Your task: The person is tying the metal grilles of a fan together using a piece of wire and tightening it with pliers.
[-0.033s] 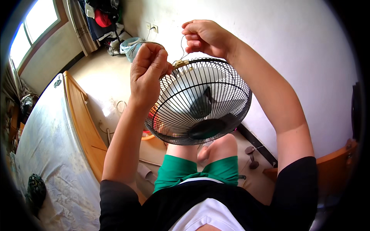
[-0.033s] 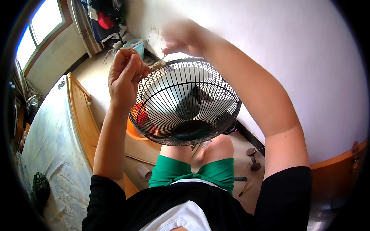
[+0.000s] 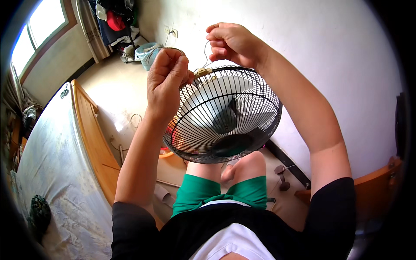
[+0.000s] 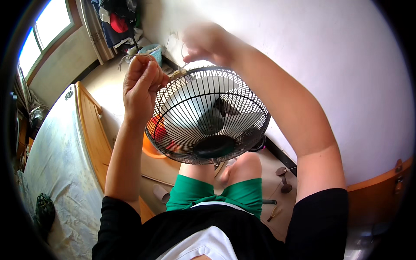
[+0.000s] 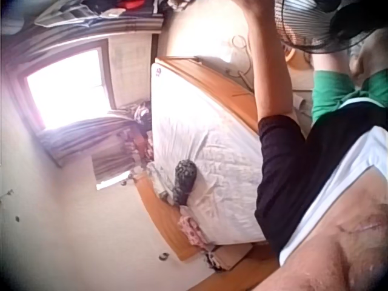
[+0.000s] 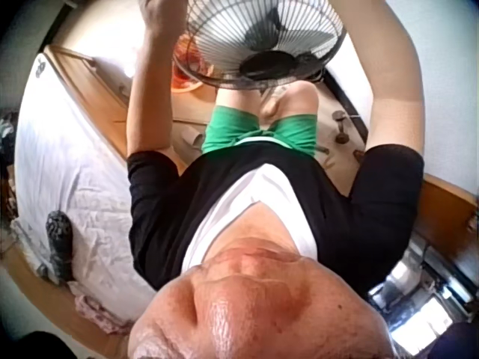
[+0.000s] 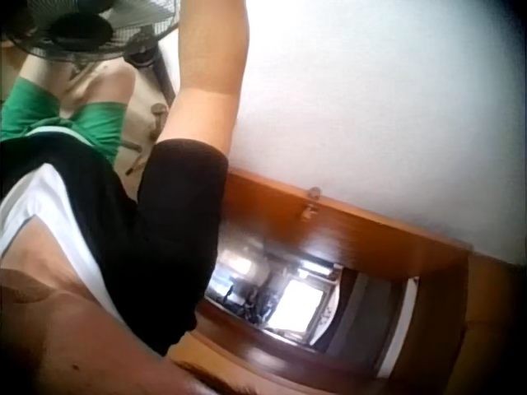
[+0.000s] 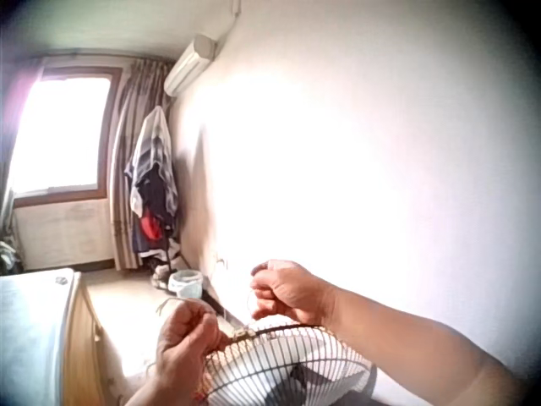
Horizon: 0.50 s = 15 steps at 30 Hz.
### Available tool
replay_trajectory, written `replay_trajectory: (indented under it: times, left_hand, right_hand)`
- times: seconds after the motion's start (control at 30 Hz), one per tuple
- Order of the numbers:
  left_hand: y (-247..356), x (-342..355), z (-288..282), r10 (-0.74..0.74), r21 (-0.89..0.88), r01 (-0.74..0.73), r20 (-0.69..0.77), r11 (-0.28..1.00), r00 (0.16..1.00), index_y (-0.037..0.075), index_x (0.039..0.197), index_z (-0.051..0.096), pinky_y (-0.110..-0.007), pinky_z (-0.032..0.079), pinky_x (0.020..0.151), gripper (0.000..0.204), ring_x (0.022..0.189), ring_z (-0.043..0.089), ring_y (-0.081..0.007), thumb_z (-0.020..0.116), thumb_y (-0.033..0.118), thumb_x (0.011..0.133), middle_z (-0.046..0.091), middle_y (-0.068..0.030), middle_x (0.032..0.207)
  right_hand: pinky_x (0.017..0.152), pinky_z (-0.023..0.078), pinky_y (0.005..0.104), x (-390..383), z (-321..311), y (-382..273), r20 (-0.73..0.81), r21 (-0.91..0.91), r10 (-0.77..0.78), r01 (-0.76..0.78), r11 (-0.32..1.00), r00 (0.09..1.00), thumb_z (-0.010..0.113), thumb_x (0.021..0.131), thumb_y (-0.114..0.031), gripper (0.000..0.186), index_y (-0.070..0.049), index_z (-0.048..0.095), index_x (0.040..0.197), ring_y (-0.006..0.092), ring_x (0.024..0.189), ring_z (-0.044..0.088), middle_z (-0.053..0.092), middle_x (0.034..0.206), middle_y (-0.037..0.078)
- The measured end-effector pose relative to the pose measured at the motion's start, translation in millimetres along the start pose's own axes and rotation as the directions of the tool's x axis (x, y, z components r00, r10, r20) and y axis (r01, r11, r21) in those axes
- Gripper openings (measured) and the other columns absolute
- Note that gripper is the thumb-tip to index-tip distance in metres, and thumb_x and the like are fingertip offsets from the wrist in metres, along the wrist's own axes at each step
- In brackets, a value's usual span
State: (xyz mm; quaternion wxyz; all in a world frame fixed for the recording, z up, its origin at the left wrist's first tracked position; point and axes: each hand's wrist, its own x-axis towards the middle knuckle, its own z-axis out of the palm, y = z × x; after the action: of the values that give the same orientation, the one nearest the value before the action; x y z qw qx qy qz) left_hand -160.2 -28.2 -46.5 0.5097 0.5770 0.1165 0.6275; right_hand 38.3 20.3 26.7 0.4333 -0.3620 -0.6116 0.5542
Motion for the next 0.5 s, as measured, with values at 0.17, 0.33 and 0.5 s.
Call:
replay_trajectory:
  times: [0.17,0.33,0.5]
  left_hand:
    - [-2,-1,-1,-0.005,-0.035,0.004,-0.028,0.999,1.000,0.006,0.097,0.051,-0.027,0.042,0.068,0.008,0.061,0.035,-0.0069,0.049,0.012,0.102,0.038,0.0035,0.070]
    - [-1,-2,1,0.024,-0.031,-0.024,-0.026,0.999,0.999,0.005,0.097,0.051,-0.027,0.040,0.066,0.007,0.061,0.035,-0.0060,0.049,0.011,0.101,0.040,0.0038,0.070]
    - [-8,-2,-4,0.031,-0.164,-0.032,-0.013,0.986,0.999,0.004,0.096,0.053,-0.022,0.043,0.061,0.006,0.064,0.047,-0.0062,0.055,0.009,0.099,0.051,0.0011,0.079]
  right_hand:
    - [0.079,0.059,0.0378,-36,21,-7,-0.087,-0.164,-0.150,0.134,0.977,0.985,0.051,0.095,-0.008,0.028,0.005,0.042,0.117,0.0091,0.058,0.050,0.047,0.070,0.001]
    - [0.073,0.058,0.0340,-67,46,3,-0.046,-0.384,-0.410,0.363,0.849,0.911,0.050,0.098,-0.010,0.015,0.002,0.043,0.106,0.0107,0.060,0.052,0.052,0.070,0.005]
    - [0.071,0.054,0.0283,-93,63,24,-0.055,-0.480,-0.563,0.473,0.739,0.825,0.052,0.098,-0.004,0.016,-0.002,0.042,0.111,0.0122,0.067,0.058,0.057,0.076,0.006]
